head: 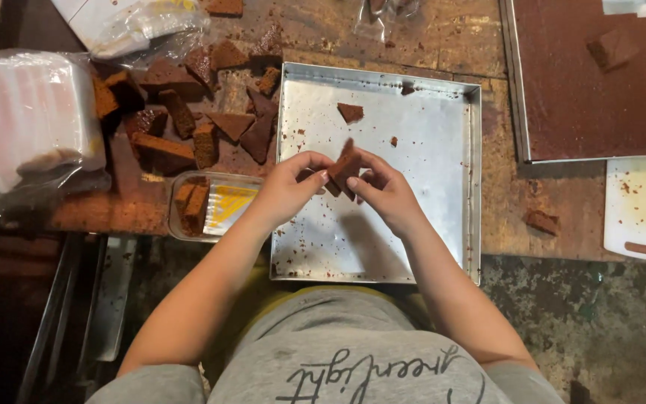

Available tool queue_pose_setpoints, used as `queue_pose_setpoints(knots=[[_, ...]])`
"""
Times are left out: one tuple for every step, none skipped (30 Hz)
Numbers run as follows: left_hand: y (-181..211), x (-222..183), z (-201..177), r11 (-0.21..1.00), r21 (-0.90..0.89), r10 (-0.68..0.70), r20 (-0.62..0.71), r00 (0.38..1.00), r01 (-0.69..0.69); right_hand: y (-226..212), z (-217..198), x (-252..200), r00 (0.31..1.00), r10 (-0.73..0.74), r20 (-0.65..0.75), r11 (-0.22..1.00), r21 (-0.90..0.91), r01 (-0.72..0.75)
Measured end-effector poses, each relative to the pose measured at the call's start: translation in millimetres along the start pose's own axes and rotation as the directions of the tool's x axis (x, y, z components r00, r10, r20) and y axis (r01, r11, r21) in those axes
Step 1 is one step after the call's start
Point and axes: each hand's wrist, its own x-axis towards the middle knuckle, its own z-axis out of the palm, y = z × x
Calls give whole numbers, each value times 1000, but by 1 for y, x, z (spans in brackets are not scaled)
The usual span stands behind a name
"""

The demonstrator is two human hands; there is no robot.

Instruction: Sorting and picking up broken pieces of cake from a workbench and tray into a container

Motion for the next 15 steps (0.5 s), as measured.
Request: queue_pose_setpoints(knots=[[-1, -1, 0, 1000, 7, 15, 25, 1000, -16, -4, 1, -2, 996, 64, 57, 997, 40, -66], [3, -8, -1, 1000, 5, 16, 20, 1000, -16, 1, -2, -3, 996, 64, 61, 997, 39, -67], [8, -13, -2, 996, 89, 0, 49, 999, -4, 6, -4, -4, 989, 72, 129, 985, 148, -91], [13, -18, -4, 985, 173, -19, 77, 997, 6, 10, -7, -4, 978, 72, 197, 960, 252, -121], [19, -26, -13, 985, 171, -23, 77, 997, 9, 12, -8, -6, 978, 76, 197, 960, 252, -125], [25, -33, -21, 846, 533, 17, -8, 1000, -10, 14, -10, -7, 988, 100, 120, 960, 248, -128], [30, -41, -31, 578, 816, 87, -70, 994, 7, 17, -10, -8, 992, 121, 44, 961, 246, -129], [30, -50, -34, 578, 816, 84, -71, 994, 9, 33, -15, -8, 991, 124, 45, 960, 247, -131], [29, -58, -38, 531, 847, 63, -78, 995, 33, 49, -20, -7, 987, 160, 1, 973, 168, -158], [28, -66, -42, 481, 875, 42, -86, 995, 55, 65, -24, -5, 980, 192, -46, 978, 90, -188], [7, -66, -47, 481, 874, 35, -90, 995, 62, 71, -29, -6, 979, 199, -42, 976, 93, -195], [-15, -67, -52, 472, 880, 58, -98, 994, 59, 77, -34, -7, 994, 74, -84, 941, -323, -97], [-36, -66, -57, 462, 885, 85, -104, 991, 53, 83, -38, -7, 996, -63, -67, 729, -684, 1], [-36, -71, -58, 461, 885, 81, -108, 991, 58, 81, -36, -12, 996, -60, -64, 731, -682, 0], [-36, -74, -58, 473, 881, 89, -79, 993, 27, 78, -36, -15, 989, -126, -82, 689, -724, 28]])
